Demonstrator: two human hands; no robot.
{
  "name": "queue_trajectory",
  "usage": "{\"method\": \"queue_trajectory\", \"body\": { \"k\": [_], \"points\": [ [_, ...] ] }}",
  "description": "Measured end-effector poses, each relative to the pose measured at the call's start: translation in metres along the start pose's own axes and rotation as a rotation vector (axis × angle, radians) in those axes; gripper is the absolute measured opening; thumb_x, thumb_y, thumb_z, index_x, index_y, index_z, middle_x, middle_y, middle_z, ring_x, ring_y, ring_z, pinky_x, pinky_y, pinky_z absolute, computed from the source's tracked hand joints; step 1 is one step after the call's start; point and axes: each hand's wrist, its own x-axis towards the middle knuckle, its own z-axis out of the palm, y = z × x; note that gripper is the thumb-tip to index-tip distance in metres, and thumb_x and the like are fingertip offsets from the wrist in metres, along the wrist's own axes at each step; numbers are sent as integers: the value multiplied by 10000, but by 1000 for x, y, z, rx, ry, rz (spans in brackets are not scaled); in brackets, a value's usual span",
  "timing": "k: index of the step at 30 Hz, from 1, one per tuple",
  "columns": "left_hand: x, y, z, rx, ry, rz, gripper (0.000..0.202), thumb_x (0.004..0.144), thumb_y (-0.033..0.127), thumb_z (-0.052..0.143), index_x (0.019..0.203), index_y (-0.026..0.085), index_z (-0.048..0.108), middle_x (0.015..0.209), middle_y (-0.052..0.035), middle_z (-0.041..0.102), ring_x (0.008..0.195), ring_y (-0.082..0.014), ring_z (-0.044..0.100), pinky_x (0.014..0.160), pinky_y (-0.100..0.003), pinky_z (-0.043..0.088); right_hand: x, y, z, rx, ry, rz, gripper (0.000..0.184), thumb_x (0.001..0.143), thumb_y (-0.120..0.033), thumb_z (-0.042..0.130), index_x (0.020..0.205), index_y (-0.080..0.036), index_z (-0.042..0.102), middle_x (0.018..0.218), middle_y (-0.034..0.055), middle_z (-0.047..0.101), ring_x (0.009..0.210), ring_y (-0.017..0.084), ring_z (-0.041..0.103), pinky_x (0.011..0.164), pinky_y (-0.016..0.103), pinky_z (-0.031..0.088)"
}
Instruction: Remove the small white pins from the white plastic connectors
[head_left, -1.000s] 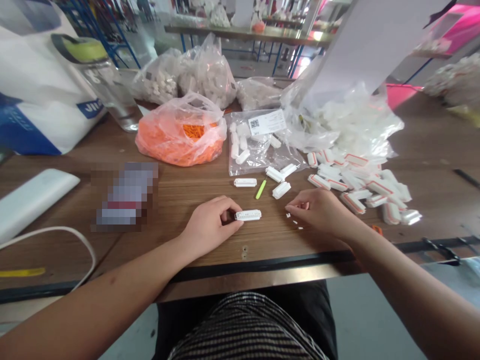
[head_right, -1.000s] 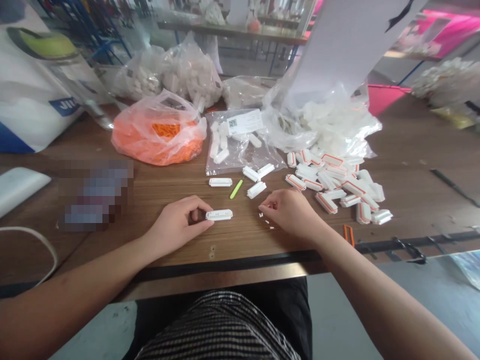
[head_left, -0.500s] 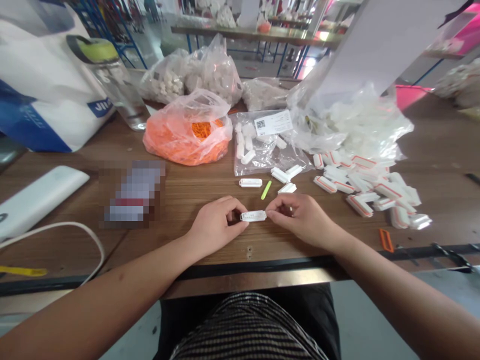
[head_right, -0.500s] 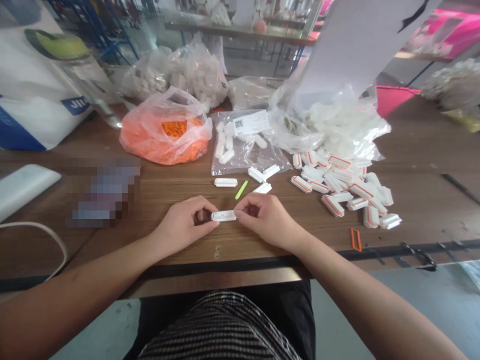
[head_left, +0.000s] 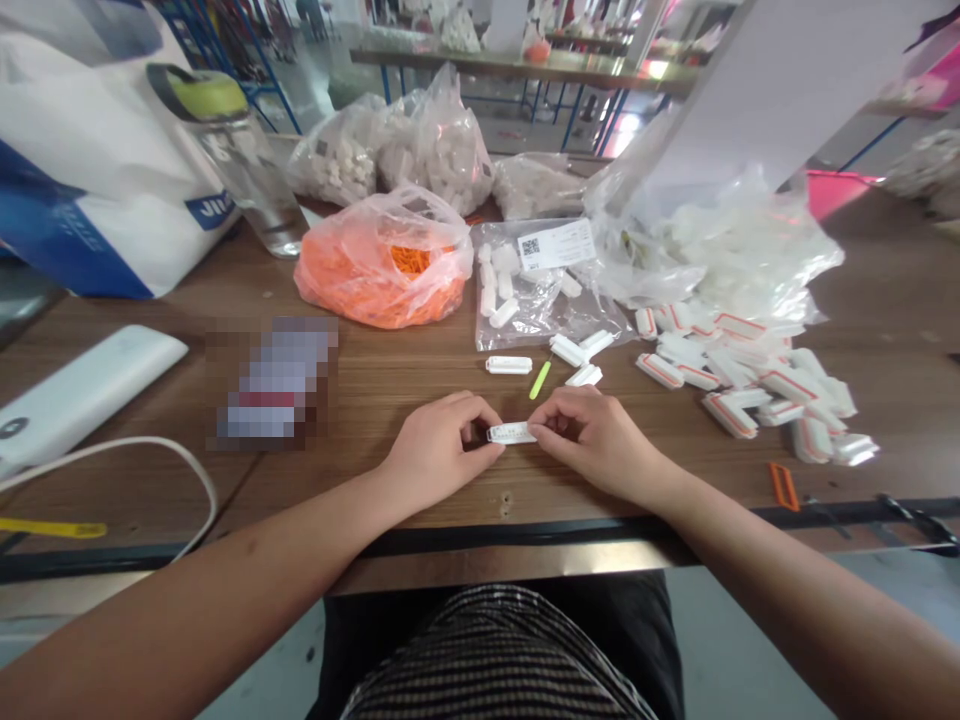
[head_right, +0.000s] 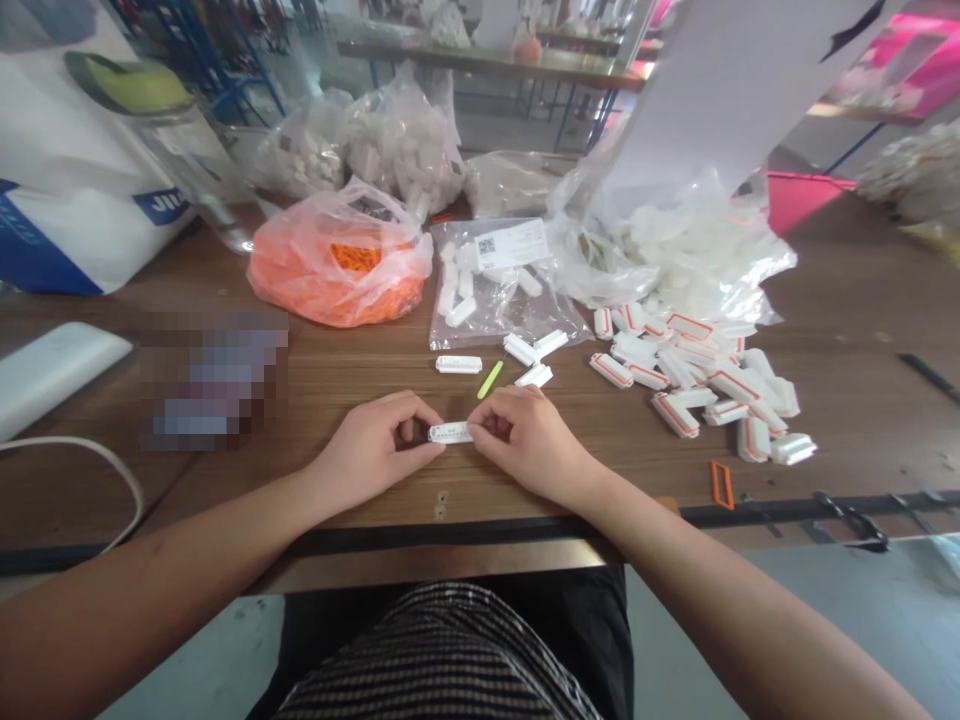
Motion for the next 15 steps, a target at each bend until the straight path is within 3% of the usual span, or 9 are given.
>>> {"method": "queue_trajectory", "body": {
  "k": [5, 9, 12, 15],
  "points": [
    [0, 2, 0, -12, -1, -9, 81, 766, 217, 673, 847, 213, 666, 706, 35, 544, 614, -113, 501, 609, -263, 384, -4, -3, 0, -226, 42, -187, 186, 878, -204, 560, 734, -183, 675, 640, 5, 616, 652, 145, 538, 734, 353, 379],
    [1, 5, -1, -28, -7, -38, 68, 763, 215, 671, 830, 208, 665, 697, 36, 545, 616, -115, 501, 614, -264, 392, -8, -13, -2, -456, -12, -305, 298, 906, -206, 488, 678, -186, 678, 624, 31, 635, 637, 163, 531, 725, 371, 366],
    [1, 5, -2, -19, -8, -54, 70, 755, 211, 673, 824, 212, 665, 697, 36, 550, 612, -114, 501, 612, -263, 391, -12, -12, -12, -384, -10, -267, 261, 910, -221, 484, 822, -191, 728, 693, 40, 680, 677, 175, 581, 727, 368, 389],
    [1, 5, -2, 2, -15, -56, 68, 752, 213, 673, 819, 211, 664, 711, 31, 560, 624, -119, 508, 617, -265, 390, -18, 3, -32, -239, 96, -52, 226, 890, -253, 522, 831, -205, 735, 772, 41, 714, 731, 179, 628, 714, 339, 434]
  ]
}}
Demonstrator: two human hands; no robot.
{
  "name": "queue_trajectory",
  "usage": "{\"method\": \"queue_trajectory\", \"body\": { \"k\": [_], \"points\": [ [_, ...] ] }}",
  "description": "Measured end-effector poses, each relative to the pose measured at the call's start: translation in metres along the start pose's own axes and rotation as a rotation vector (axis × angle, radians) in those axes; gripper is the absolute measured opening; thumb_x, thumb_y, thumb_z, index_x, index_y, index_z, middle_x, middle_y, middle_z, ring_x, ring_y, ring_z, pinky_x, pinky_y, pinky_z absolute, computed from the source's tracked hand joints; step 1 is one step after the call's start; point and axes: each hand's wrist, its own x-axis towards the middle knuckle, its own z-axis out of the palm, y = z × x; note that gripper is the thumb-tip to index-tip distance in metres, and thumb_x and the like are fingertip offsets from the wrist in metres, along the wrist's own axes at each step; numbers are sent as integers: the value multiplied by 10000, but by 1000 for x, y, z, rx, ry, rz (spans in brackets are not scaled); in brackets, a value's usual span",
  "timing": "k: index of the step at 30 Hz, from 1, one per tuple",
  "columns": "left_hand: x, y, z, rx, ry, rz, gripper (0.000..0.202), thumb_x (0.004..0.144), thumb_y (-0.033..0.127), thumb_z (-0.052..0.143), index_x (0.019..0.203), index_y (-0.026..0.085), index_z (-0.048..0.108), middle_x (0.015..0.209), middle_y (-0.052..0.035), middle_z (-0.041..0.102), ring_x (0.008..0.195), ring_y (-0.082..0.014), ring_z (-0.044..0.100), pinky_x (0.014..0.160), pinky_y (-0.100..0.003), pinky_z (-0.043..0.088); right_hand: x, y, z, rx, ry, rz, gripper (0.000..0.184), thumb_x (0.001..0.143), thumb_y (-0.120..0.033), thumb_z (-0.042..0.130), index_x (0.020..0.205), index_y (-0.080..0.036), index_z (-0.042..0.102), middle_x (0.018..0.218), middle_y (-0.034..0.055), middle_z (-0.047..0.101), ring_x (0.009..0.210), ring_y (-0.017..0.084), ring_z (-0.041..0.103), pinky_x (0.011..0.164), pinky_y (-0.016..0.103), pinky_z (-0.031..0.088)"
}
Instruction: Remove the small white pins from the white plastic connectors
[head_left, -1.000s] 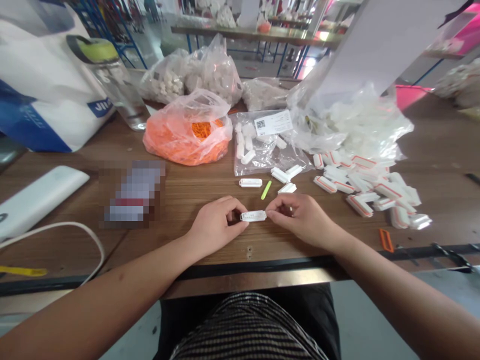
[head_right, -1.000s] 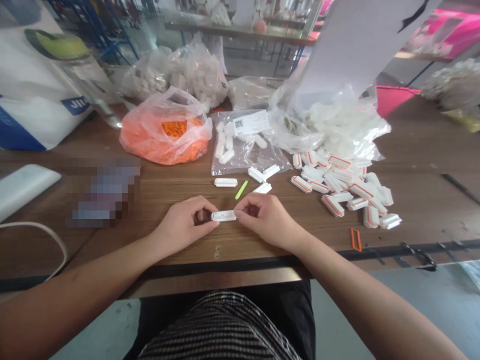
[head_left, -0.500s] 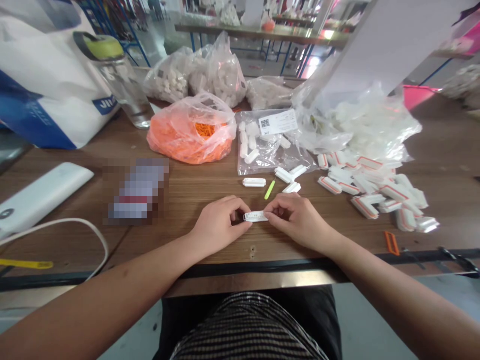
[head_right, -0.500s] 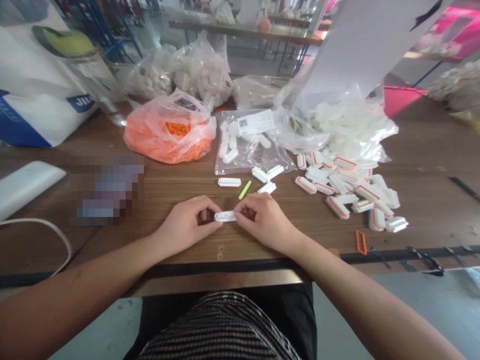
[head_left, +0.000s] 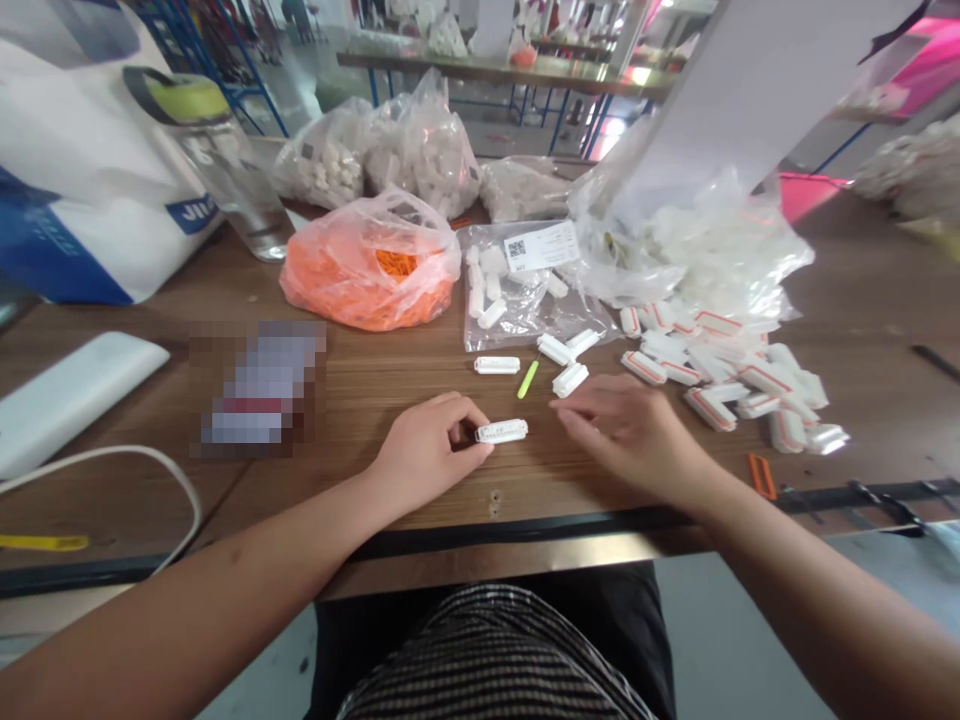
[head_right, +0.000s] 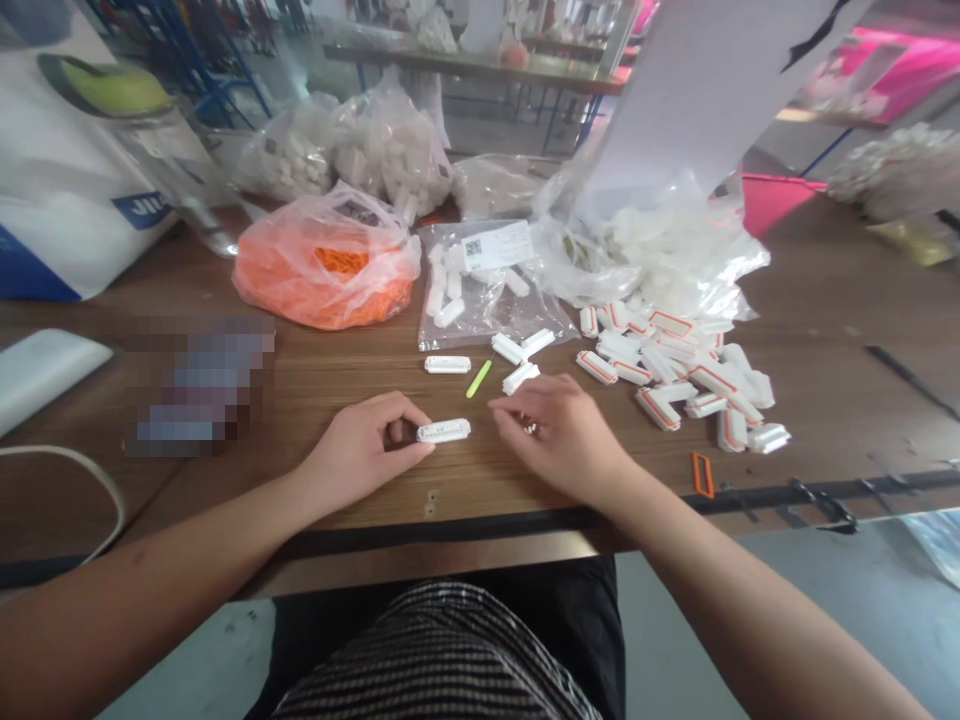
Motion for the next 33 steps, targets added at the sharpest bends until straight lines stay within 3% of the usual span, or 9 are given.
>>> {"method": "queue_trajectory", "body": {
  "k": [3, 6, 10, 14, 18, 22, 33],
  "points": [
    [0, 0, 0, 12, 0, -2, 60, 761, 228, 669, 819, 212, 664, 706, 33, 558, 625, -121, 510, 618, -265, 392, -10, 25, -18, -59, -58, 284, 190, 816, -251, 592, 677, -221, 717, 659, 9, 690, 609, 159, 605, 590, 303, 427],
    [1, 0, -1, 24, -7, 3, 57, 770, 229, 668, 824, 212, 664, 698, 36, 551, 620, -119, 511, 618, -265, 395, -22, 40, -25, -35, -142, 434, 143, 767, -275, 637, 674, -226, 733, 673, 12, 711, 605, 161, 618, 564, 295, 440],
    [2, -1, -2, 34, -11, 22, 56, 774, 219, 671, 828, 208, 660, 703, 32, 549, 620, -118, 511, 618, -266, 394, -28, 40, -18, 75, -176, 346, 156, 801, -292, 622, 754, -221, 752, 755, 25, 730, 664, 156, 632, 602, 291, 461],
    [1, -2, -3, 34, -11, 37, 56, 776, 225, 673, 828, 212, 657, 698, 33, 551, 613, -118, 502, 611, -265, 392, -25, 38, -11, -89, -149, 199, 170, 817, -249, 607, 695, -218, 722, 695, 18, 700, 676, 169, 621, 684, 330, 445],
    [1, -3, -2, 39, -6, 39, 56, 778, 224, 670, 830, 211, 655, 705, 31, 554, 611, -117, 500, 608, -263, 390, -24, 45, -15, -127, -165, 94, 179, 835, -204, 558, 799, -215, 733, 800, 34, 729, 783, 197, 651, 766, 357, 461],
    [1, -4, -2, 38, 0, 47, 59, 778, 228, 670, 834, 215, 658, 697, 32, 546, 611, -117, 499, 606, -261, 390, -27, 45, -19, -62, -152, 196, 185, 839, -226, 565, 848, -213, 749, 797, 37, 738, 714, 176, 655, 665, 311, 488],
    [1, -2, -1, 29, -6, 33, 58, 776, 225, 667, 832, 212, 658, 706, 33, 552, 617, -117, 507, 608, -258, 391, -25, 43, -18, 13, -197, 344, 146, 773, -221, 615, 650, -213, 692, 681, 7, 698, 606, 141, 614, 580, 278, 462]
  ]
}}
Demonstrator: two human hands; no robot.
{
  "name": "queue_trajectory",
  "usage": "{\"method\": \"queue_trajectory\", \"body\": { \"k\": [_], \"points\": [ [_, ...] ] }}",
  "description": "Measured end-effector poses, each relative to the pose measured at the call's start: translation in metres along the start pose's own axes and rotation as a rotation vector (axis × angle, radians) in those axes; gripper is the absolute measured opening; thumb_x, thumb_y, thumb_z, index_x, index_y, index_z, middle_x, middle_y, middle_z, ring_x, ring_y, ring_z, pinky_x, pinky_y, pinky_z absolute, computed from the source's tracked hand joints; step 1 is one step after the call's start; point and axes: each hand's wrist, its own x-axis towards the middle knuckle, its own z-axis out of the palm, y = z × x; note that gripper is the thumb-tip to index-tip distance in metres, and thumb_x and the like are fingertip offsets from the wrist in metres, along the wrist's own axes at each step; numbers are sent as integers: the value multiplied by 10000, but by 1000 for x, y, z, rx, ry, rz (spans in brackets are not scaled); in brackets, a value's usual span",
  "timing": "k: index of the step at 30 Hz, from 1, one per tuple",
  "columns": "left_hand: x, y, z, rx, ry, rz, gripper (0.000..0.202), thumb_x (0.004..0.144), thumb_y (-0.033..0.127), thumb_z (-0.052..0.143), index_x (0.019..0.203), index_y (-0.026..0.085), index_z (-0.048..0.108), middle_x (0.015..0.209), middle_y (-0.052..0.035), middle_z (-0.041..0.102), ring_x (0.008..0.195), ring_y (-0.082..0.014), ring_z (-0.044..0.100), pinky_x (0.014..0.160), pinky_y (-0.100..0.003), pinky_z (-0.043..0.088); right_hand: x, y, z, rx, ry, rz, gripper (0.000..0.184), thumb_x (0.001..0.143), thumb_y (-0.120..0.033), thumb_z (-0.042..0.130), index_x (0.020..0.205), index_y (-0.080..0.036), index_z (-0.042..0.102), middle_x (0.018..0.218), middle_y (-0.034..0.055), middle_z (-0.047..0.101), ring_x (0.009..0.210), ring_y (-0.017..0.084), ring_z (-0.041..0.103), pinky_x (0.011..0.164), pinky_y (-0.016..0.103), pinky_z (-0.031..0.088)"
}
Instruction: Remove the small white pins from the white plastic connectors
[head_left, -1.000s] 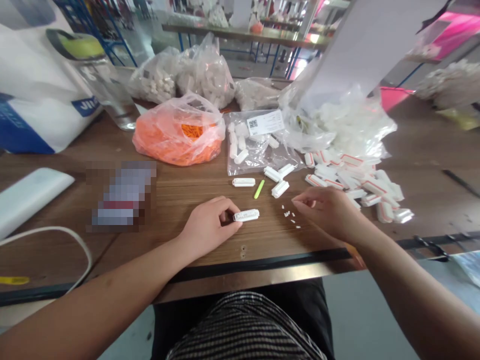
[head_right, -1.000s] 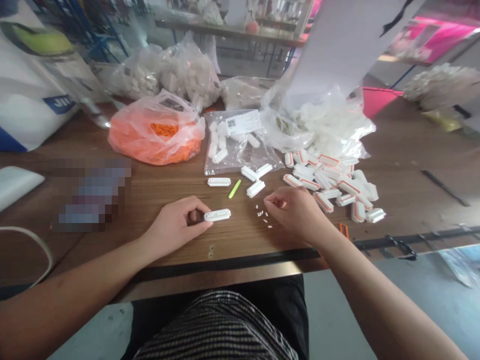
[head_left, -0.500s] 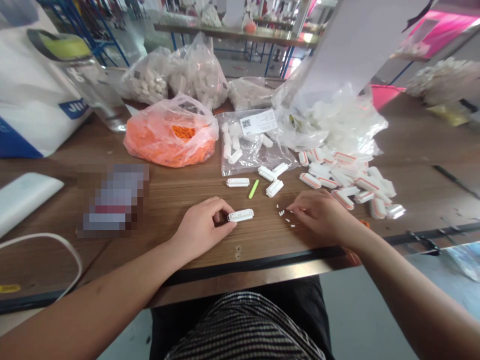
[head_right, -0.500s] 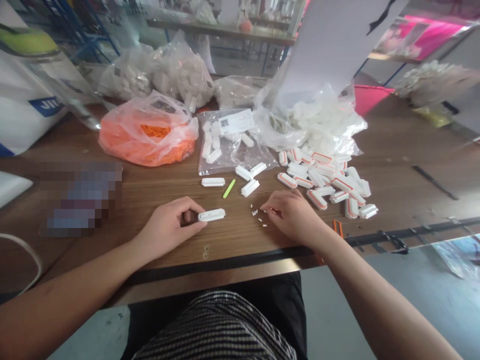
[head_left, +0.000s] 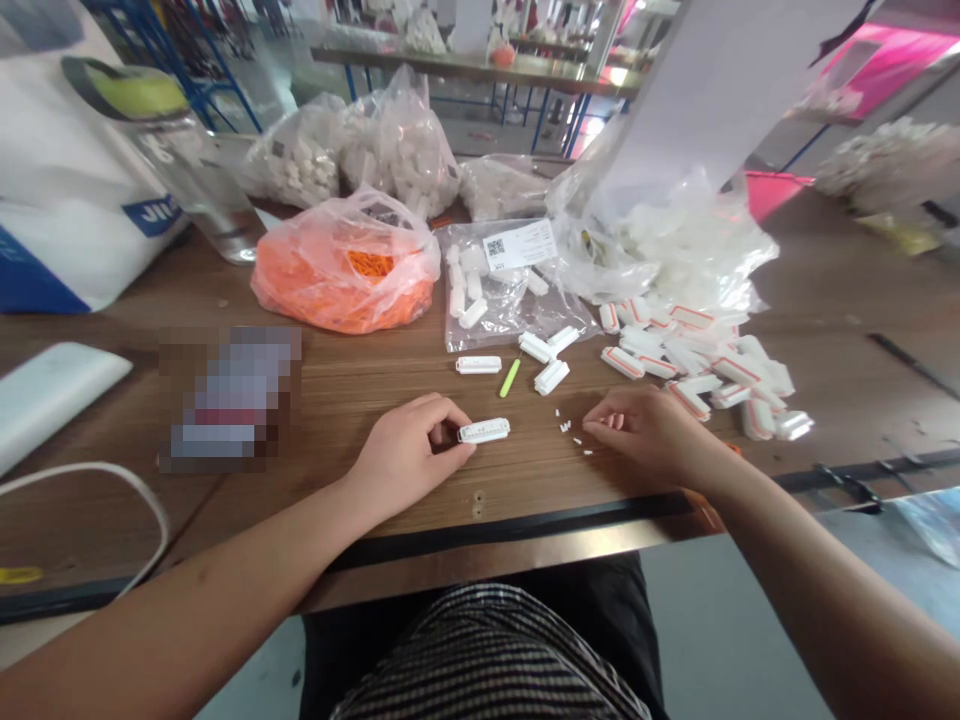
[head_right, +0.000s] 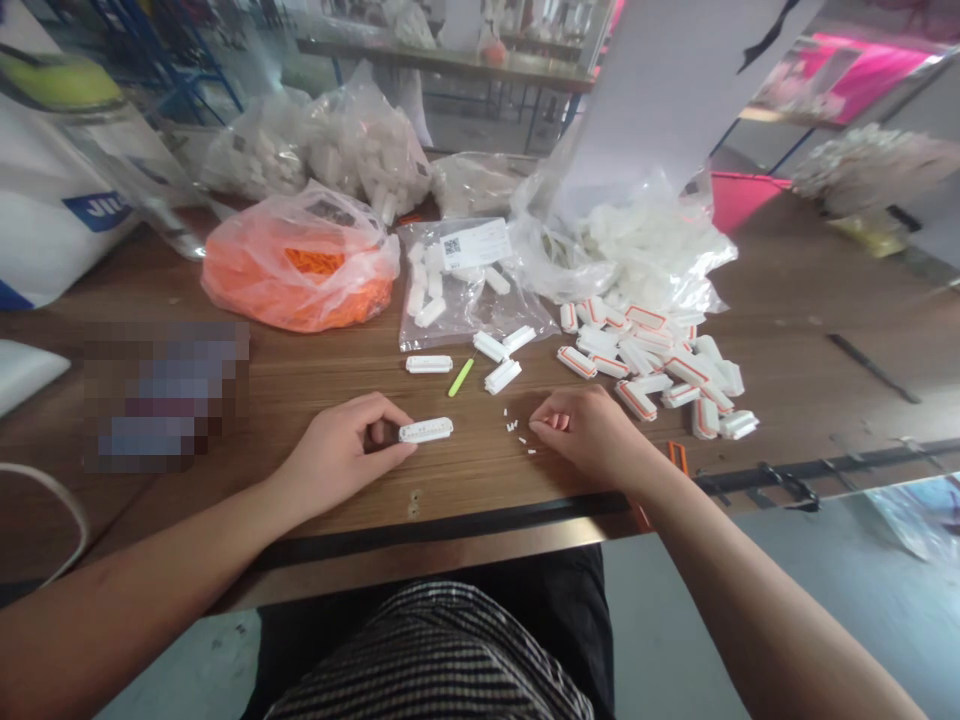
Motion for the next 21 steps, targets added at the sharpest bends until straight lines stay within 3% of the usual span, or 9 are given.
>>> {"method": "queue_trajectory", "body": {
  "k": [4, 7, 10, 17, 21],
  "points": [
    [0, 0, 1, -5, 3, -10, 62, 778, 238, 660, 836, 218, 663, 704, 33, 553, 622, -120, 505, 616, -261, 397, 3, -26, 1, 174, 9, 24, 137, 787, -285, 624, 684, -214, 681, 665, 3, 683, 593, 134, 589, 551, 267, 452],
    [-1, 0, 1, -15, 7, -27, 59, 771, 235, 659, 827, 217, 663, 708, 32, 561, 613, -117, 497, 611, -261, 395, 12, -51, 7, 261, 28, -123, 141, 812, -271, 609, 704, -207, 674, 693, 11, 670, 657, 140, 590, 627, 277, 468],
    [-1, 0, 2, -20, 4, -27, 75, 763, 231, 666, 836, 214, 667, 717, 28, 568, 614, -117, 497, 605, -261, 389, 23, -68, 17, 271, -39, -185, 123, 825, -219, 596, 736, -199, 677, 700, 3, 655, 649, 126, 571, 612, 261, 451],
    [-1, 0, 2, -23, 12, -1, 73, 766, 223, 665, 838, 208, 663, 711, 28, 555, 614, -116, 493, 602, -259, 379, 35, -73, 27, 157, -61, -237, 133, 828, -169, 597, 710, -186, 657, 670, -6, 634, 627, 115, 558, 633, 270, 424],
    [-1, 0, 2, -37, 6, -12, 79, 760, 213, 670, 839, 208, 662, 715, 31, 551, 621, -116, 497, 609, -262, 383, 33, -72, 28, -39, 13, -398, 178, 858, -160, 557, 709, -179, 654, 682, 9, 638, 658, 135, 556, 719, 321, 408]
  ]
}}
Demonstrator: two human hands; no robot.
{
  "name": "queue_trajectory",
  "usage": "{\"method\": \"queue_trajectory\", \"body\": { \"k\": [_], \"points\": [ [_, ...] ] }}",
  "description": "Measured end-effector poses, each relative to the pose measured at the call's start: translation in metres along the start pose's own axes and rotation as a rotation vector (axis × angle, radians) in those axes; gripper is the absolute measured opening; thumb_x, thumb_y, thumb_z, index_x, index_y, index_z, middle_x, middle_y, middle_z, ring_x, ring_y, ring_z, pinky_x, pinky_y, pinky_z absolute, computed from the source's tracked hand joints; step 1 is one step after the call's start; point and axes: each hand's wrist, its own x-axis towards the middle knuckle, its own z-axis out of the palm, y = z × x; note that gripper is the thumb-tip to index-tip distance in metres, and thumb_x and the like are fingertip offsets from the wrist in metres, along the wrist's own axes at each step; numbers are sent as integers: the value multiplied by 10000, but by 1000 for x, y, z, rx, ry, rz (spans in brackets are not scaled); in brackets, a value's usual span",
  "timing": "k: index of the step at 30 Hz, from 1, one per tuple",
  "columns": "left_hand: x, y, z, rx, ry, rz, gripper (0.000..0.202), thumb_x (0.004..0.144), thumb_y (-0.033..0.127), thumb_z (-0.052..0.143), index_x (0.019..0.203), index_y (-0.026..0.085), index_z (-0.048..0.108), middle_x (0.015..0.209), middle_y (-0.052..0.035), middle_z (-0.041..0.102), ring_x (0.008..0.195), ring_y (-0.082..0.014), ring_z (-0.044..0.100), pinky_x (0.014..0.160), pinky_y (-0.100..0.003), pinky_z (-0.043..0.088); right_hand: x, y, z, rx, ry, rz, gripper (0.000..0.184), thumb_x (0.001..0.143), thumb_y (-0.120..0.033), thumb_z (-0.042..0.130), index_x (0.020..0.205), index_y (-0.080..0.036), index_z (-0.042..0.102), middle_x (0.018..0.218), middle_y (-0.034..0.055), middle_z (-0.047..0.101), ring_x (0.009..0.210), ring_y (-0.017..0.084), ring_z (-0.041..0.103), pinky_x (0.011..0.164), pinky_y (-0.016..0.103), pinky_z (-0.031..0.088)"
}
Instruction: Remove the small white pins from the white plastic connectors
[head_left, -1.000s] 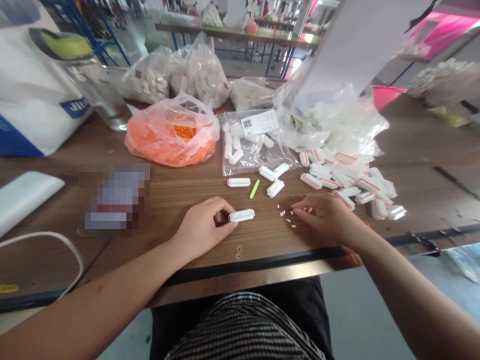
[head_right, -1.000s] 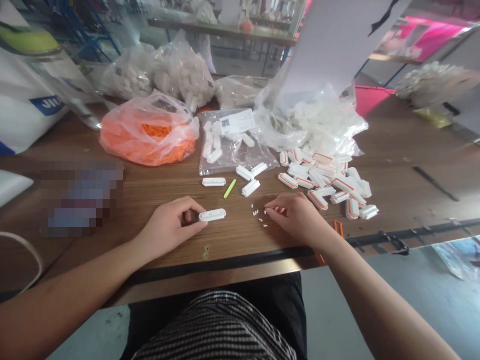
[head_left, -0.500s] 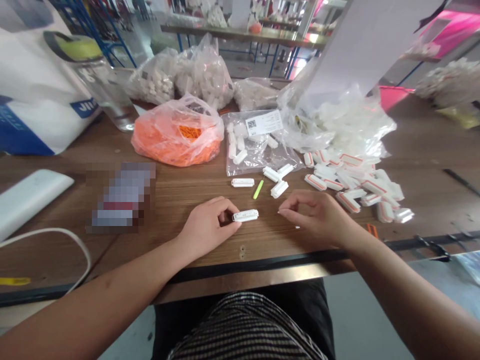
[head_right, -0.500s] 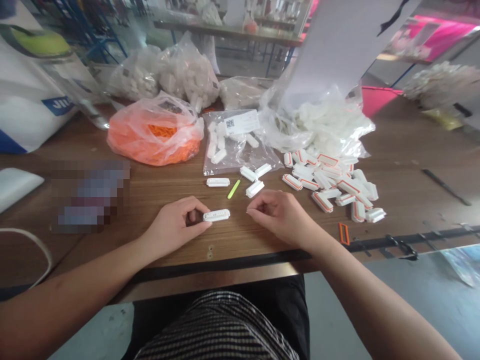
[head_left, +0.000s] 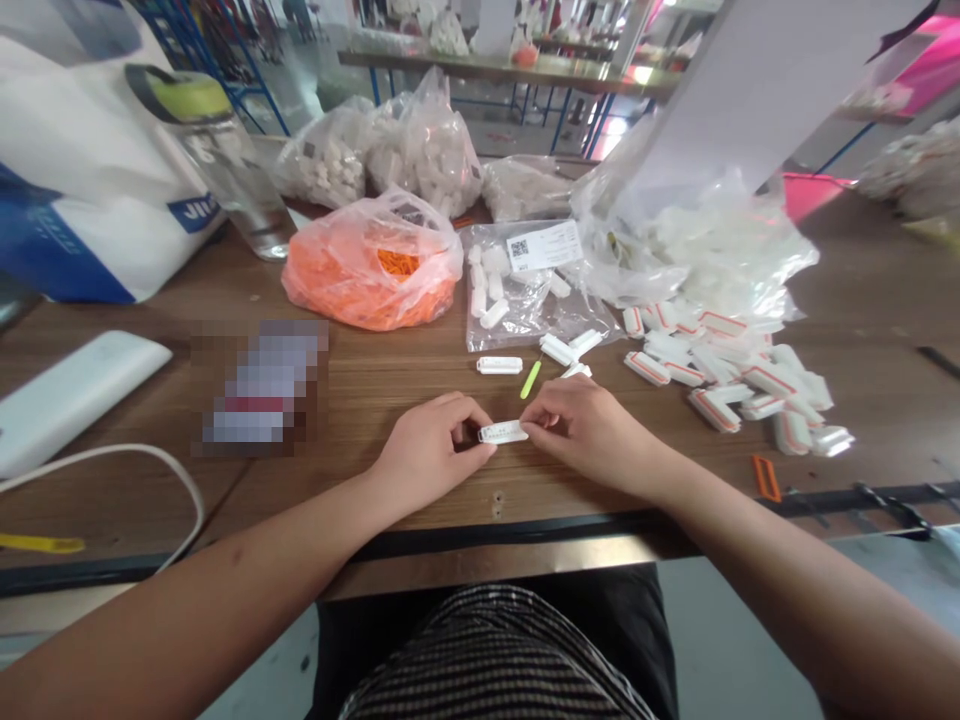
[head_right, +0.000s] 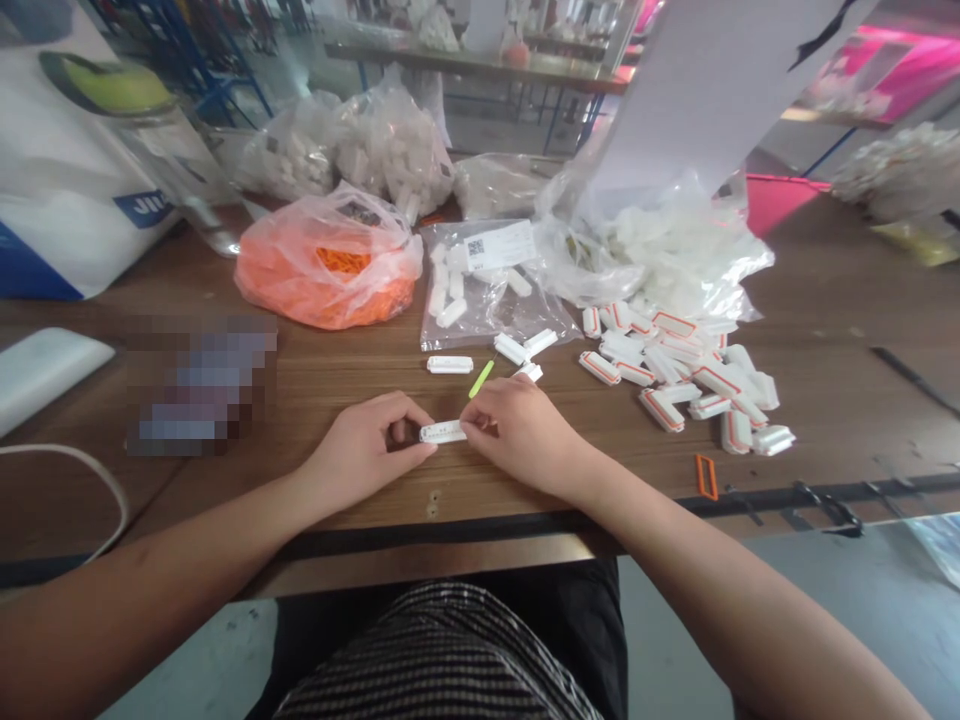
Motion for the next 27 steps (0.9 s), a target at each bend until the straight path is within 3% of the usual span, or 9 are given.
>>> {"method": "queue_trajectory", "body": {
  "k": [4, 8, 11, 13, 16, 18, 20, 23, 27],
  "points": [
    [0, 0, 0, -3, -1, -11, 75, 761, 211, 667, 837, 207, 665, 709, 33, 542, 625, -117, 498, 611, -263, 383, -8, -6, 6, -298, 42, -204, 293, 915, -180, 473, 709, -162, 681, 686, 51, 645, 683, 173, 552, 739, 365, 378],
    [1, 1, 0, -1, 1, -17, 64, 766, 219, 663, 829, 209, 668, 703, 35, 541, 615, -114, 493, 608, -261, 383, -18, -6, 8, -347, 76, -230, 278, 927, -185, 456, 863, -146, 724, 674, 57, 662, 674, 185, 569, 721, 367, 384],
    [1, 1, -1, 1, 0, -28, 64, 767, 230, 665, 828, 210, 668, 702, 36, 545, 606, -112, 491, 607, -260, 383, -27, 8, -2, -168, 135, -114, 250, 919, -218, 491, 971, -162, 730, 757, 59, 709, 722, 187, 625, 725, 357, 423],
    [1, 2, -1, 4, -3, -39, 61, 762, 227, 668, 820, 208, 665, 707, 35, 551, 607, -112, 493, 612, -260, 385, -37, 23, -13, -91, 191, 50, 216, 892, -240, 532, 903, -189, 742, 806, 52, 728, 726, 179, 647, 705, 338, 450],
    [1, 2, -1, 15, -7, -42, 61, 761, 229, 671, 818, 210, 665, 710, 34, 555, 616, -115, 501, 615, -262, 387, -58, 42, -26, -104, 105, 302, 184, 815, -270, 605, 688, -218, 727, 657, 12, 706, 592, 159, 628, 580, 306, 449],
    [2, 2, -1, 27, -8, -31, 68, 764, 231, 672, 829, 213, 668, 710, 34, 556, 620, -116, 505, 616, -263, 387, -71, 49, -29, -49, 31, 405, 179, 788, -297, 634, 644, -231, 717, 637, 0, 707, 573, 154, 629, 540, 288, 452],
    [3, 1, -1, 31, -7, -18, 71, 767, 227, 671, 836, 213, 669, 710, 34, 558, 619, -115, 509, 615, -262, 389, -81, 50, -27, 26, 13, 413, 176, 802, -328, 633, 685, -240, 730, 673, 3, 720, 589, 149, 635, 539, 279, 461],
    [3, 0, -1, 31, 0, -3, 64, 769, 222, 670, 832, 211, 666, 702, 35, 555, 616, -114, 509, 608, -259, 389, -84, 42, -21, 14, 30, 299, 187, 841, -317, 591, 750, -238, 733, 712, 17, 718, 640, 157, 637, 614, 302, 462],
    [2, -1, -1, 29, 0, -1, 67, 768, 216, 676, 834, 211, 666, 694, 37, 550, 611, -111, 508, 604, -258, 389, -75, 29, -17, -157, 9, 272, 221, 816, -239, 561, 612, -216, 642, 617, -1, 661, 611, 158, 608, 676, 337, 420]
  ]
}}
